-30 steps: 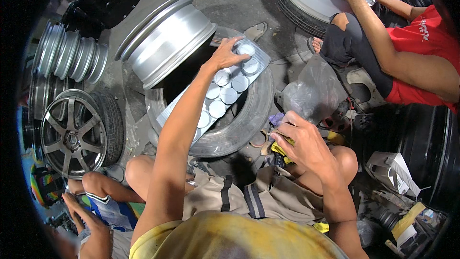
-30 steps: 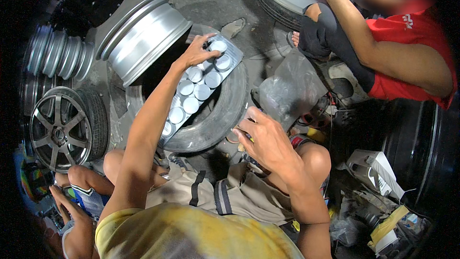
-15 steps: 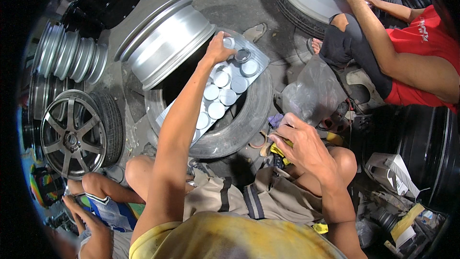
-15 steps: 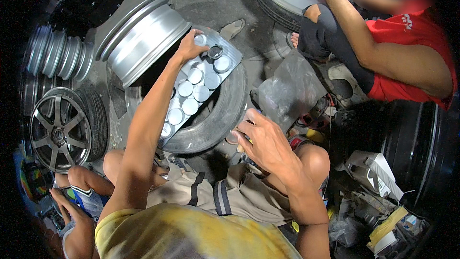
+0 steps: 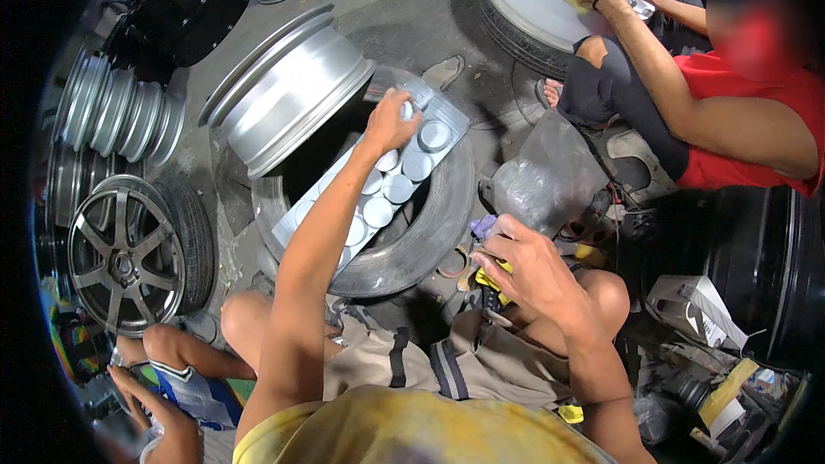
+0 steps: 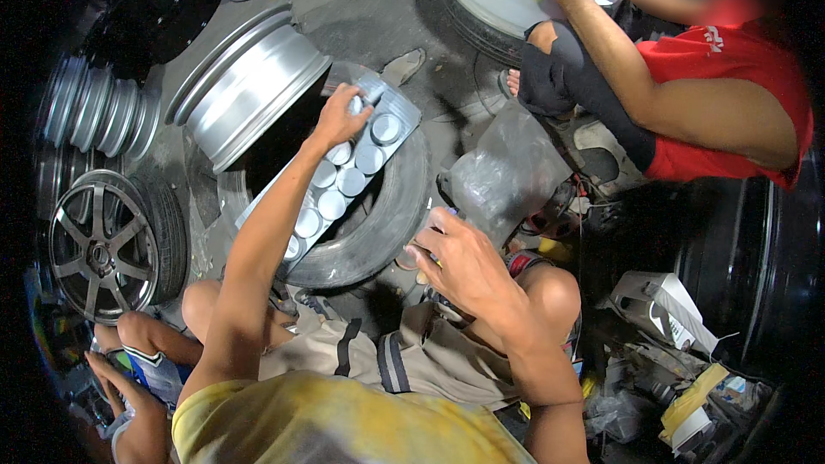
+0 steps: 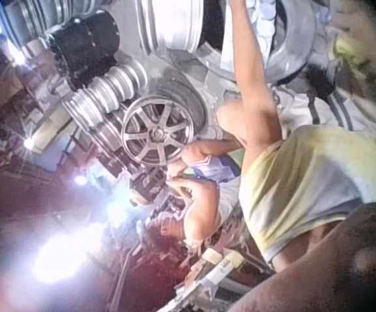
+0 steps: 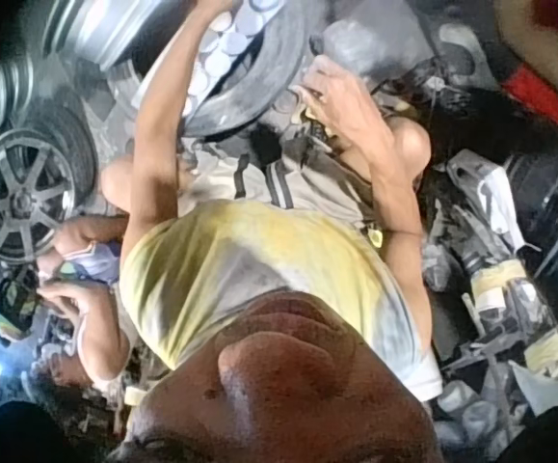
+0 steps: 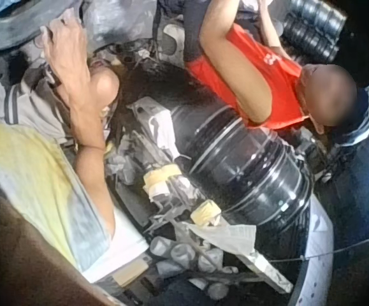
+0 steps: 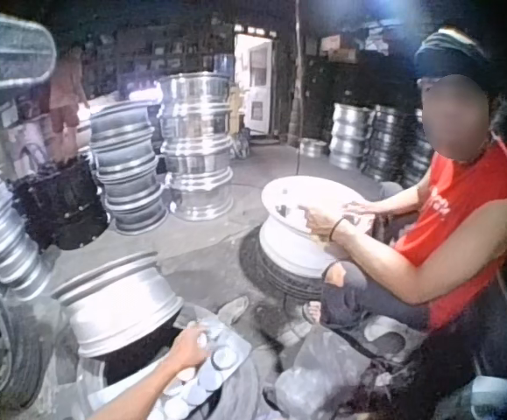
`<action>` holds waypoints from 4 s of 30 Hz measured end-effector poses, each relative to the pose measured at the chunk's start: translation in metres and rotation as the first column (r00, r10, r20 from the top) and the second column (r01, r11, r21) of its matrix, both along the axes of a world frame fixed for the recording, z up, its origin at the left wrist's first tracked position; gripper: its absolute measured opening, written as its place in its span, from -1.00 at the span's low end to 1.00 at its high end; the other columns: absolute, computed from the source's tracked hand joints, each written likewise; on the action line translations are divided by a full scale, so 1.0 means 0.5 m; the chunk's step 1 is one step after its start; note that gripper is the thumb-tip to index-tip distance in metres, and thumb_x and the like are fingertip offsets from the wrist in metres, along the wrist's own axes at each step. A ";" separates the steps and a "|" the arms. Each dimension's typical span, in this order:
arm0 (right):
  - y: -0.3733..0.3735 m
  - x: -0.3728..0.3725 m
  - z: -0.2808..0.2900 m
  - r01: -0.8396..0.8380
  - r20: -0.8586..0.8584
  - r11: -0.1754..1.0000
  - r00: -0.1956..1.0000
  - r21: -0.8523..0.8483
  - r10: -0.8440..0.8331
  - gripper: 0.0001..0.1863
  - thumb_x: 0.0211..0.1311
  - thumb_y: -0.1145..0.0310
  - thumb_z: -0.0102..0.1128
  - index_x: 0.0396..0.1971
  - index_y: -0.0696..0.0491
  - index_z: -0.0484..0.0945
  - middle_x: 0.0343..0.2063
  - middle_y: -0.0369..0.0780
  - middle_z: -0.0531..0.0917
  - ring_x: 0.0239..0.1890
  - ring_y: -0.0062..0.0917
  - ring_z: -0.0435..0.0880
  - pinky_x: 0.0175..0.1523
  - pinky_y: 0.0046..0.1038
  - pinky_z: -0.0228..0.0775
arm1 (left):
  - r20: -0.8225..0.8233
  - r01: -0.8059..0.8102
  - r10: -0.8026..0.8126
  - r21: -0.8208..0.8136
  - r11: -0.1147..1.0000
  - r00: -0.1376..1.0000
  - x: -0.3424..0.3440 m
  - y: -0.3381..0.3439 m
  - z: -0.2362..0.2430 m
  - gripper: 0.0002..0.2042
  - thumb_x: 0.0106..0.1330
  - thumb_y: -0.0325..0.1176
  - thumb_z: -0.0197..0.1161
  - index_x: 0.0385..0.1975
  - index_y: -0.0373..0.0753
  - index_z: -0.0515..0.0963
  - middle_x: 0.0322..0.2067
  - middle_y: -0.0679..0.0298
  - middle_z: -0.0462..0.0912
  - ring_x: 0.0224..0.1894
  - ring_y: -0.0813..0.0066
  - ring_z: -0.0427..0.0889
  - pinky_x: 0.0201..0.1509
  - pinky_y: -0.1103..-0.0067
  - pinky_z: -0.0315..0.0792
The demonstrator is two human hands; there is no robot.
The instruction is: The person sits on the floor in a workshop and cleans small, round, silver metal caps using a yellow cloth. They wipe each cap individually and place them onto a metal tray. The person also handles a silver car wheel rim, wiping it with the cloth before setting it aside.
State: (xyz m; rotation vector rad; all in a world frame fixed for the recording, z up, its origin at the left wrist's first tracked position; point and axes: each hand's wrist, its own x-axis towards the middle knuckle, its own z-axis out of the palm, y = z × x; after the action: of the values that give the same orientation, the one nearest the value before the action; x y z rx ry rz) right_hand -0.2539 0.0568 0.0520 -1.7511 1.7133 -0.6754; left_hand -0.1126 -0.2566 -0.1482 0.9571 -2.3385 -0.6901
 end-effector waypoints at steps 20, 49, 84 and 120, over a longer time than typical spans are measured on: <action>-0.002 0.004 -0.006 -0.015 -0.018 0.999 1.000 -0.035 0.014 -0.84 0.29 0.39 0.34 -0.34 0.19 0.63 -0.33 -0.07 0.50 -0.31 -0.06 0.60 -0.18 -0.13 0.45 | 0.360 -0.210 0.188 0.022 0.977 0.914 -0.065 -0.013 0.029 -0.38 0.12 -0.01 0.55 0.13 -0.22 0.55 0.08 -0.12 0.54 0.15 -0.16 0.56 0.23 0.16 0.50; -0.003 -0.005 -0.025 -0.030 -0.071 0.999 0.997 0.020 0.031 -0.84 0.30 0.40 0.32 -0.29 0.21 0.67 -0.34 -0.04 0.53 -0.25 -0.05 0.60 -0.13 -0.12 0.44 | 0.744 0.590 -0.157 -0.362 0.722 0.650 -0.100 0.085 0.067 -0.53 -0.04 -0.27 0.54 -0.05 -0.12 0.62 -0.08 0.19 0.62 0.13 0.17 0.50 0.15 0.26 0.37; 0.095 0.251 0.025 -0.011 -0.058 0.732 0.998 -0.681 -0.038 -0.53 0.06 0.56 0.44 0.05 0.02 0.70 -0.38 -0.19 0.52 -0.37 -0.34 0.56 -0.30 -0.33 0.46 | -0.591 0.584 0.435 0.794 0.168 0.679 0.270 0.604 0.380 -0.22 0.57 0.33 -0.50 -0.09 -0.25 0.55 -0.39 0.23 0.63 -0.54 0.52 0.58 -0.60 0.61 0.38; 0.122 0.360 -0.019 0.114 0.044 0.809 0.993 -0.577 -0.109 -0.63 0.13 0.64 0.33 -0.01 0.23 0.64 -0.38 -0.12 0.49 -0.30 -0.22 0.56 -0.20 -0.24 0.43 | -0.680 0.461 0.685 0.712 0.530 0.263 0.279 0.612 0.275 -0.60 0.56 -0.15 -0.22 -0.19 -0.27 0.55 -0.33 0.22 0.67 -0.22 0.42 0.64 -0.04 0.47 0.54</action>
State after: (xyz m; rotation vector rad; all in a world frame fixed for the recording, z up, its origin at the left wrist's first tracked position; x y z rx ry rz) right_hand -0.0741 0.1181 0.0426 -2.0374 1.7235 -1.3767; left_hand 0.0270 0.0496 -0.0106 0.6437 -0.5730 -1.8151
